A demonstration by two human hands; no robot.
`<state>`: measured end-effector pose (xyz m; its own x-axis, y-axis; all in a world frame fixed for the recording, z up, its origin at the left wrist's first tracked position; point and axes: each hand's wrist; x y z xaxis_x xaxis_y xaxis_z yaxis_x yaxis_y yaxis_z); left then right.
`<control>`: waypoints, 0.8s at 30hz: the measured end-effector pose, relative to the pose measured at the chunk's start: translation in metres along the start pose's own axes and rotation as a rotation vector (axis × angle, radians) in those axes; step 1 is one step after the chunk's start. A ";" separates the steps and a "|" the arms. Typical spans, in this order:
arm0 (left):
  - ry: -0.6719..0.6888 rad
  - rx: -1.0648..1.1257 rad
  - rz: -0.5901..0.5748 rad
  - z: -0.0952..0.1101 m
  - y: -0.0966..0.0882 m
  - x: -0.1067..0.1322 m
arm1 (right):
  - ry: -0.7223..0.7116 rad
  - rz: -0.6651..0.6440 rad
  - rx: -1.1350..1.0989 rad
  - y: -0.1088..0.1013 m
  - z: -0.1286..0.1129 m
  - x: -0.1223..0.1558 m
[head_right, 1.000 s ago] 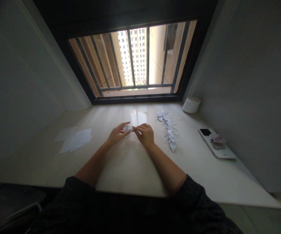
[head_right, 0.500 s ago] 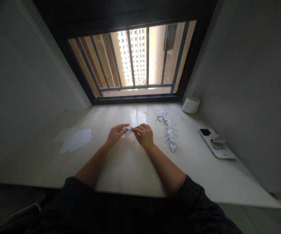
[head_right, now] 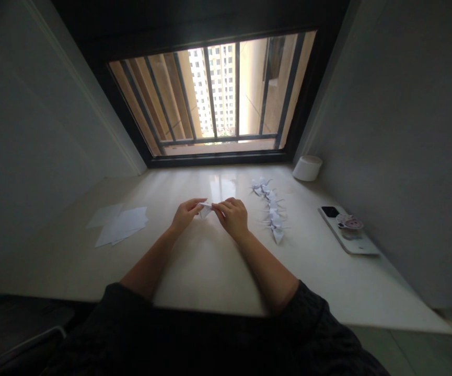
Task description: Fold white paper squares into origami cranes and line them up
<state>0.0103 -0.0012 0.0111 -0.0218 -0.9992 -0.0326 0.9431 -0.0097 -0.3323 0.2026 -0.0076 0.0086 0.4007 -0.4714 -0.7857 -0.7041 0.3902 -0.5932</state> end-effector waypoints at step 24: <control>-0.120 0.446 -0.251 0.005 0.003 0.005 | 0.398 0.131 -0.785 0.016 0.006 -0.003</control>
<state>0.0148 -0.0062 0.0141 -0.2518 -0.9611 0.1135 0.9639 -0.2386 0.1181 0.1938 0.0051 -0.0001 0.1579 -0.7579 -0.6329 -0.9874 -0.1250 -0.0967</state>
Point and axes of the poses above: each hand's wrist, its own x-axis away from the middle knuckle, its own y-axis out of the palm, z = x × y, and after that the axes turned 13 degrees about -y, right-handed
